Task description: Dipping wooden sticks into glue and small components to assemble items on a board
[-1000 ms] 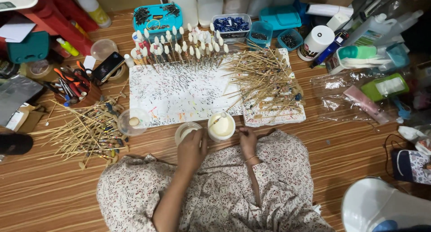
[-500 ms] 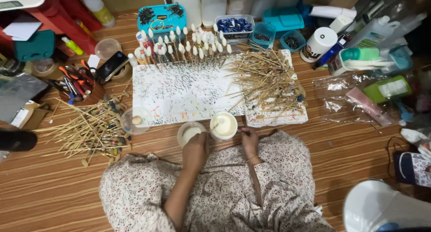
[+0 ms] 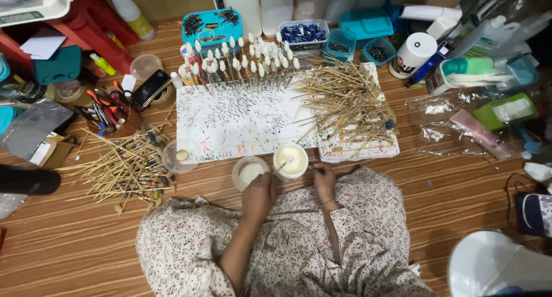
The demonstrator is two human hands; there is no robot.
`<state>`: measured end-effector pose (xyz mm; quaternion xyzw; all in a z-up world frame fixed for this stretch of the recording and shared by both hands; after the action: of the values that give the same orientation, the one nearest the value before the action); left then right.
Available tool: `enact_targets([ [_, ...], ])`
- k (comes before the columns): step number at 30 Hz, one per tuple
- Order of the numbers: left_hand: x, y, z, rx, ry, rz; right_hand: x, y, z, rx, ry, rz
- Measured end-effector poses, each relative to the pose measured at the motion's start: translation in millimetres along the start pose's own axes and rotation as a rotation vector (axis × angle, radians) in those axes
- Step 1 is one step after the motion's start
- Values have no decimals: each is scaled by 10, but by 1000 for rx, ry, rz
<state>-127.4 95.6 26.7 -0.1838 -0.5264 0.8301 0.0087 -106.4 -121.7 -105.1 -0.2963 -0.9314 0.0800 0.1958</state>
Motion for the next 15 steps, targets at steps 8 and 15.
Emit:
enact_targets([
  [8,-117,-430,209,109,-3,291,-24,-12,-13,-37,9,8],
  [15,-54,52,41,-48,-28,-119,-23,-1,28,-15,-24,13],
])
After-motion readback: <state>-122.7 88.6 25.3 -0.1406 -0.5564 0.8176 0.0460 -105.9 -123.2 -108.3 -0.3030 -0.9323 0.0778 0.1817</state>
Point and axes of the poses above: each hand's wrist, its own x-axis away from the middle knuckle, its own y-axis out of the palm, z = x × y, the point moved 1 cm from there along -x, towards the middle knuckle, and after that the axes turned 7 degrees about -x, right-handed, at the moved point
